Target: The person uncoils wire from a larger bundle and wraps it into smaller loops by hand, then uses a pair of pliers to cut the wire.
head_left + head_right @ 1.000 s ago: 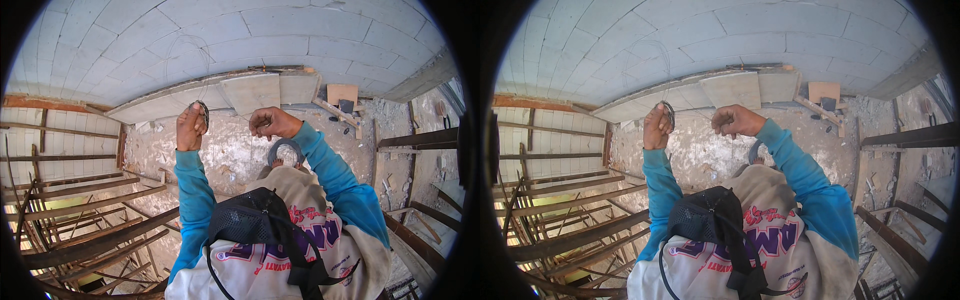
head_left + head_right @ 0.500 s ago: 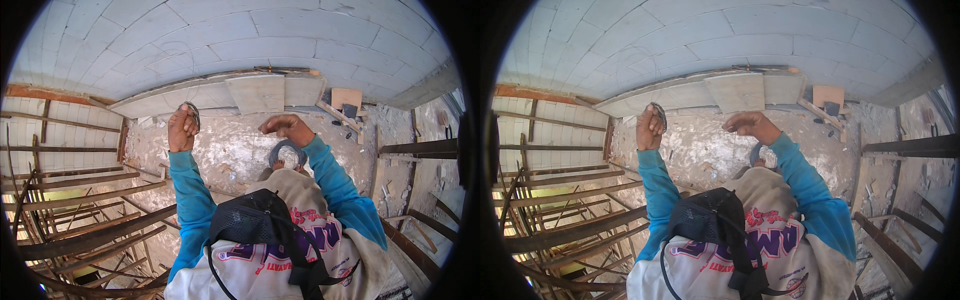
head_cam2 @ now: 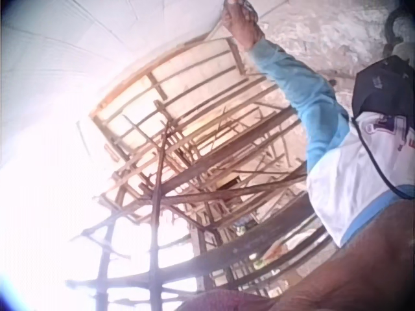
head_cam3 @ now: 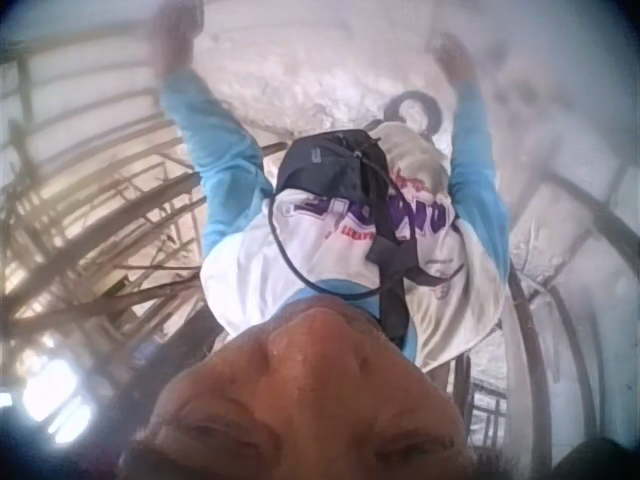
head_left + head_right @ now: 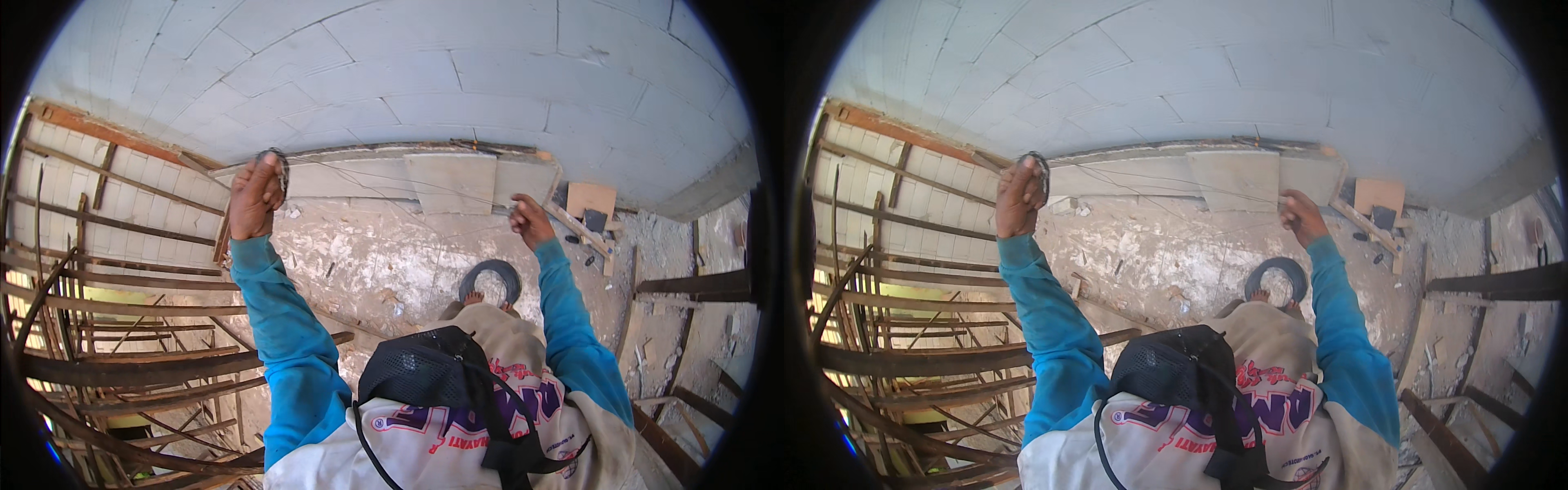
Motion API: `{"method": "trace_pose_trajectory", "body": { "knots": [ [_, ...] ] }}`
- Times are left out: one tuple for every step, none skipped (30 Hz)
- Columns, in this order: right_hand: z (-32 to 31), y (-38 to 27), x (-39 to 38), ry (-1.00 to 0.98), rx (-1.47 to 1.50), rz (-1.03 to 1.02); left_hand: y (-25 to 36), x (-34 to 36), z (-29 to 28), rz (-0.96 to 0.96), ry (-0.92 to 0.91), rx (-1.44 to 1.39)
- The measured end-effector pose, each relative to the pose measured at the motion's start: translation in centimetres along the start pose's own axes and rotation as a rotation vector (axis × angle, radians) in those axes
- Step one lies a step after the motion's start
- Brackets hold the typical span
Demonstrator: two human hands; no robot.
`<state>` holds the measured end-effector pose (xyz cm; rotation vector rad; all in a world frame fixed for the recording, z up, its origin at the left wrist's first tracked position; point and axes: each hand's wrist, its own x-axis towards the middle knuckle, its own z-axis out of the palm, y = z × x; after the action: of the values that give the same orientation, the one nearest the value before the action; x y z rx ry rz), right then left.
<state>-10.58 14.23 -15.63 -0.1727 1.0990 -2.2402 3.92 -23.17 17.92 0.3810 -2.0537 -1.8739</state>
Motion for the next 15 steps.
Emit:
{"method": "trace_pose_trajectory", "body": {
  "knots": [
    [-1.8,0.7,0.2,0.078,0.08,-0.045,-0.1,-0.1,0.3,-0.007,0.027,0.053],
    [-3.4,1.3,0.2,0.155,0.163,-0.087,-0.4,0.1,0.1,-0.012,0.013,0.116],
    [-5.2,1.7,-0.1,0.147,0.161,-0.09,-1.1,0.2,0.8,-0.07,-0.022,0.146],
    [-6.7,2.2,-0.5,0.237,0.176,-0.108,-1.5,0.2,1.6,-0.13,-0.058,0.181],
    [-7.1,2.1,-0.8,0.325,0.192,-0.135,-1.5,-0.1,2.1,-0.116,-0.057,0.184],
    [-7.0,2.2,-1.0,0.323,0.194,-0.136,-2.1,-0.2,2.5,-0.139,-0.117,0.161],
    [-6.9,2.3,-1.2,0.373,-0.095,0.017,-2.7,-0.3,3.0,-0.162,-0.178,0.137],
    [-6.9,2.4,-1.3,0.42,-0.385,0.17,-3.3,-0.4,3.5,-0.16,-0.183,0.138],
    [-6.3,1.8,-1.1,0.429,-0.383,0.161,-3.7,-0.3,4.3,-0.152,-0.175,0.156],
    [-4.6,0.9,-0.7,0.441,-0.463,-0.007,-4.0,-0.3,4.8,-0.145,-0.163,0.181],
    [-2.8,0.0,-0.1,0.454,-0.542,-0.177,-4.4,-0.3,5.3,-0.154,-0.203,0.172],
    [-0.5,-1.3,0.2,0.468,-0.621,-0.347,-4.3,-0.5,6.1,-0.15,-0.214,0.175],
    [3.5,-3.9,-0.1,0.363,-0.57,-0.316,-4.6,-0.6,6.9,-0.16,-0.238,0.178],
    [8.2,-6.7,-0.7,0.258,-0.516,-0.282,-4.8,-0.8,7.8,-0.173,-0.26,0.182],
    [11.8,-8.4,-1.2,0.064,-0.353,-0.208,-4.5,-1.1,8.6,-0.155,-0.298,0.188]
  ]
}}
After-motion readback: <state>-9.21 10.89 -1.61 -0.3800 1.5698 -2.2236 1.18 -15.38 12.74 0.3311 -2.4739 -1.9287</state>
